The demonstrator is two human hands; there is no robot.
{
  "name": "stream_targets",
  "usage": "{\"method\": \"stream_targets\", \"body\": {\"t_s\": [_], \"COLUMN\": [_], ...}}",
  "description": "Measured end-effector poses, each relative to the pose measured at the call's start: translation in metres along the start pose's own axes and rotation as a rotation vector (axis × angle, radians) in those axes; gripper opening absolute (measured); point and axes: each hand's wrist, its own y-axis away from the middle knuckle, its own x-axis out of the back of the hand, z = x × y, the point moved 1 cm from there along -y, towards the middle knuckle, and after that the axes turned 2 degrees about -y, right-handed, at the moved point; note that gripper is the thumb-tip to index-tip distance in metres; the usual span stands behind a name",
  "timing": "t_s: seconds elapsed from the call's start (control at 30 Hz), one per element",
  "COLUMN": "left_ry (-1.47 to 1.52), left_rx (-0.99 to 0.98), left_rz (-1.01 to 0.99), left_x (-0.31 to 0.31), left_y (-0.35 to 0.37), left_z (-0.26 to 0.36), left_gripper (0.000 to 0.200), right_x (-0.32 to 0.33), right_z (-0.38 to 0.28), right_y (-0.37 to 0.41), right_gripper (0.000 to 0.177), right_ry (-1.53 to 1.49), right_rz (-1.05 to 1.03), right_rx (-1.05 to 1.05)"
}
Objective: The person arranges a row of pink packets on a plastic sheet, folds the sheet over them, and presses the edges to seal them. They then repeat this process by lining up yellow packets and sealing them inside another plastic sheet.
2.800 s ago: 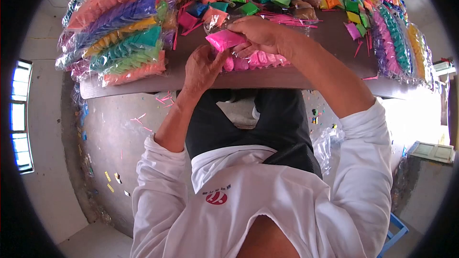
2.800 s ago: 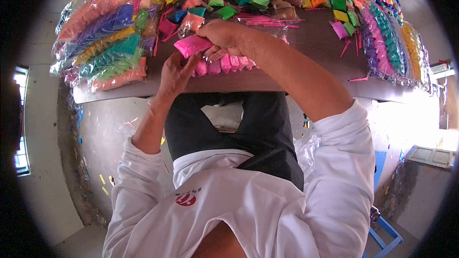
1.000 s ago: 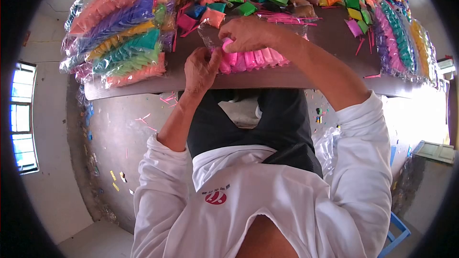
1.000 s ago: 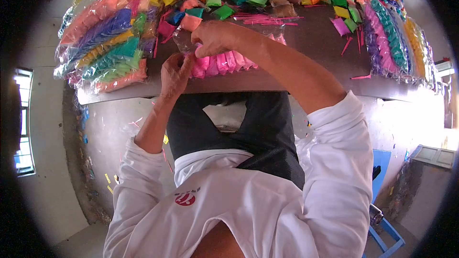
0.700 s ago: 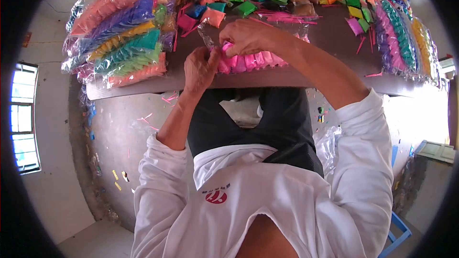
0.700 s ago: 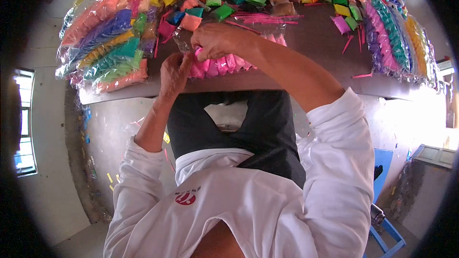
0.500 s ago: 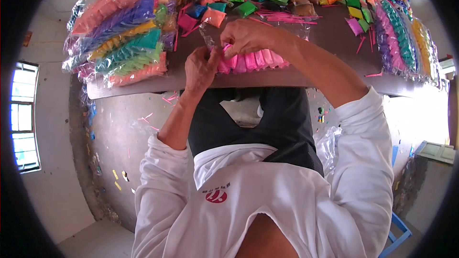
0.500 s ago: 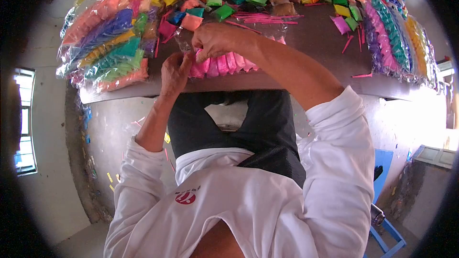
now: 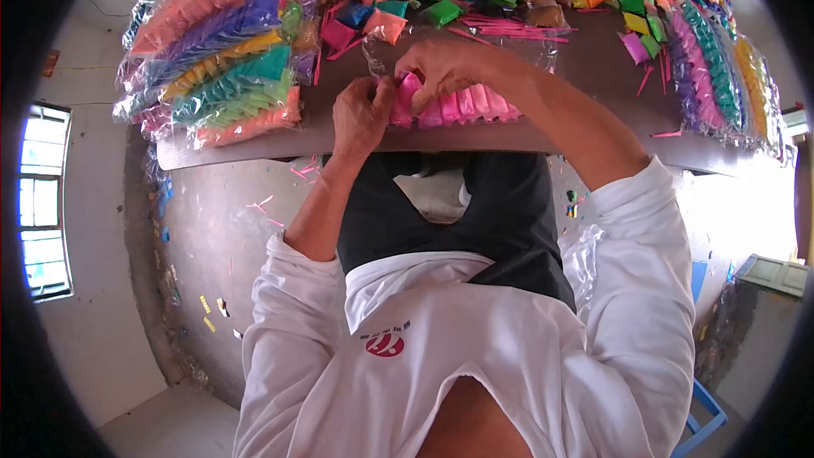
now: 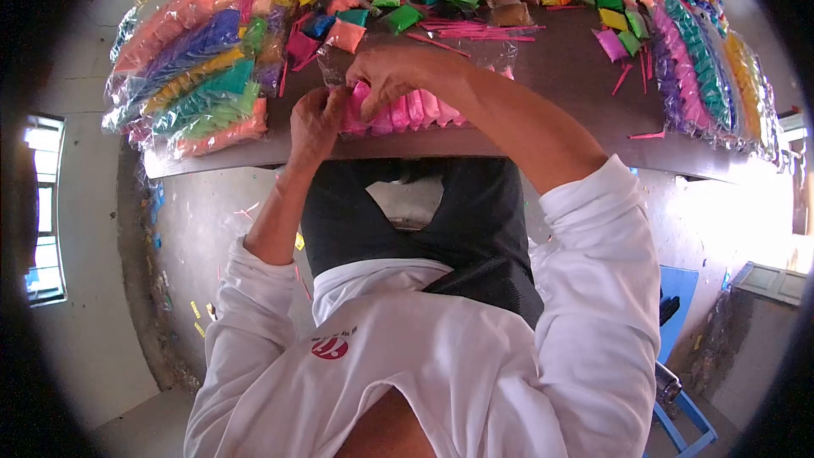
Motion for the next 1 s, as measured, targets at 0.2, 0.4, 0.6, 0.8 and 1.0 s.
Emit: {"method": "stream_targets", "body": {"t_s": [0.2,0.4,0.6,0.8,1.0], "left_ry": [0.049,0.029,0.085,0.055,0.038], "left_rx": [0.031,-0.020,-0.023,-0.037,-0.024], "left_rz": [-0.044,0.018,0.059,0.098,0.100], "left_x": [0.001,-0.001,-0.001,-0.006,-0.009], "left_y": [-0.002,0.001,0.006,0.007,0.005], "left_z": [-0.007,-0.009,0.003,0.001,-0.008], "left_gripper": [0.038,0.038,0.038,0.035,0.036], "right_x": [-0.005,0.001,0.000,-0.003,0.001], "right_z": [-0.003,0.001,-0.006,-0.009,-0.022], "right_y": [-0.009,-0.002,-0.001,0.000,0.011], "right_gripper": [0.049,0.045,0.044,0.043,0.051], "right_ry": [0.212,-0.026,-0.063,-0.039,-0.116], "right_rz": [0.056,-0.058,-0.099,-0.108,-0.055], "right_rx": [-0.097,-0.129,-0.079,-0.126,-0.158]}}
